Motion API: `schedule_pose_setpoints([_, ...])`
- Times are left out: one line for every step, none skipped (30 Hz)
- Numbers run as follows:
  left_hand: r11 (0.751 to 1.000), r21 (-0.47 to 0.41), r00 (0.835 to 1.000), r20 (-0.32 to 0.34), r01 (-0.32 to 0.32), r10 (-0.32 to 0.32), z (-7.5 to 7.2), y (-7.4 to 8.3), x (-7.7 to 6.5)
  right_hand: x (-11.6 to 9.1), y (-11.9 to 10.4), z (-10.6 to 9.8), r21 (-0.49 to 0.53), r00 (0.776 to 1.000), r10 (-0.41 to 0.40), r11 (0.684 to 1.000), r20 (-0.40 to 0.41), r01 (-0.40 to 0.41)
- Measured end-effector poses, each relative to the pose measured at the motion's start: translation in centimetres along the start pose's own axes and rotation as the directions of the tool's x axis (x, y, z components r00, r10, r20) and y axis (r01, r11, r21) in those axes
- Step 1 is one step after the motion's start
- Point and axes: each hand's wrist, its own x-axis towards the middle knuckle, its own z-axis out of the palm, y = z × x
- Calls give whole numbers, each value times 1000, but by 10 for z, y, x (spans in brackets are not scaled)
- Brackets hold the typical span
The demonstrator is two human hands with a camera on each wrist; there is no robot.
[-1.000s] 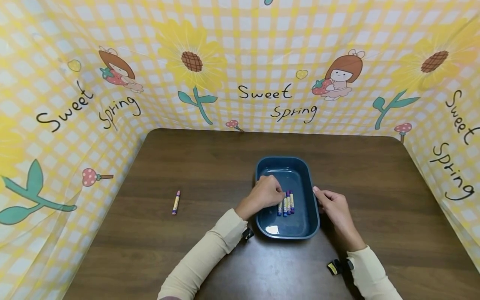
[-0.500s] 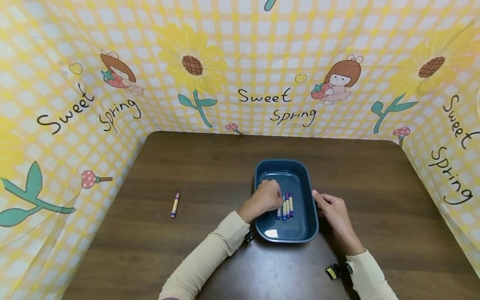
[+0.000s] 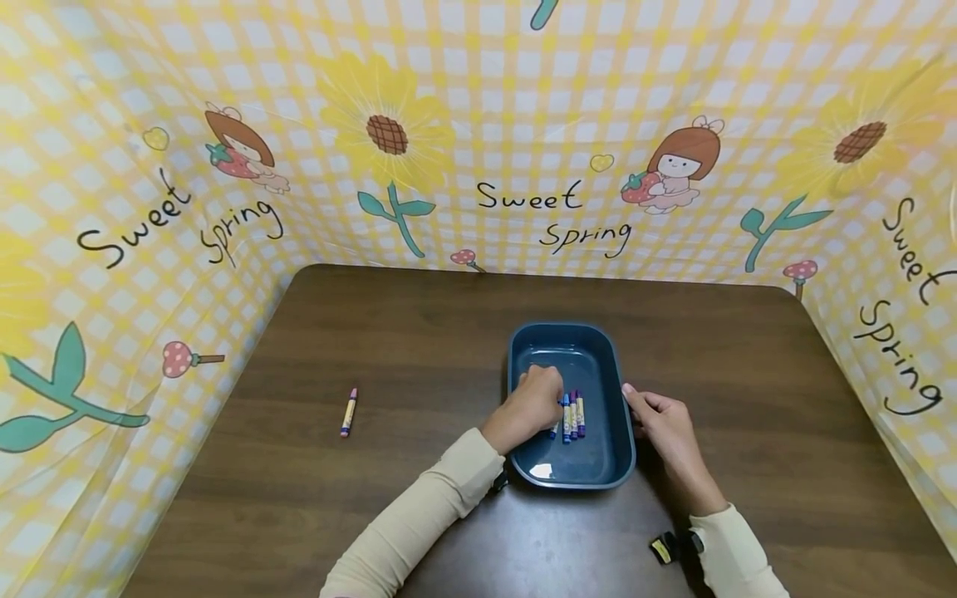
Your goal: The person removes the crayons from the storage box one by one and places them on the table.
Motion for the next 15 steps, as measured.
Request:
schedule_pose_setpoints([1000,5,1000,-5,2,-2,1,0,0,0,0,0,-2,1000,0,1000,-1,0])
schedule_pose_setpoints([1000,6,1000,-9,2,-2,1,1,0,0,0,0,-3,1000,0,1000,-2,0])
schedule_pose_setpoints([1000,9,1000,-10,6,-5,2,1,0,0,0,0,-4,1000,0,1000,-2,0])
schedule_pose_setpoints([1000,10,1000,-11,8,-8,2,1,-1,0,0,0,-3,1000,0,1000,-4,0])
schedule_pose_setpoints([1000,16,1000,-15,8,-8,2,2,-1,0,0,1,-2,1000,0,1000,-4,0])
schedule_pose_setpoints([1000,17,1000,-18,9,-8,3,2,-1,0,0,1,-3,1000,0,1000,-4,0])
schedule_pose_setpoints([1000,18,1000,-20,9,-9,3,2,-2,0,0,1,-3,1000,0,1000,-4,0])
schedule_pose_setpoints([1000,18,1000,-23,8,-7,3,2,-2,0,0,1,-1,1000,0,1000,-4,0])
schedule_pose_setpoints([1000,18,1000,-25,6,-6,4,2,-2,-1,0,1,1,1000,0,1000,-4,0])
schedule_pose_setpoints([1000,13,1000,-27,6,-6,4,2,-3,-1,0,1,1,1000,0,1000,-5,0])
schedule_pose_setpoints([1000,13,1000,-29,3,-2,4,2,-3,-1,0,2,-1,1000,-1,1000,-6,1])
schedule_pose_setpoints([1000,14,1000,-30,-2,2,5,2,-3,-1,0,2,-2,1000,-1,1000,-7,1])
schedule_pose_setpoints([1000,13,999,-33,-5,6,5,2,-4,-1,0,2,-3,1000,0,1000,-7,0])
schedule_pose_setpoints([1000,16,999,-38,-12,13,5,2,-4,-1,0,2,-3,1000,1,1000,-8,-1])
schedule_pose_setpoints([1000,21,999,-43,-20,21,6,1,-5,-1,0,2,-4,1000,1,1000,-8,-1])
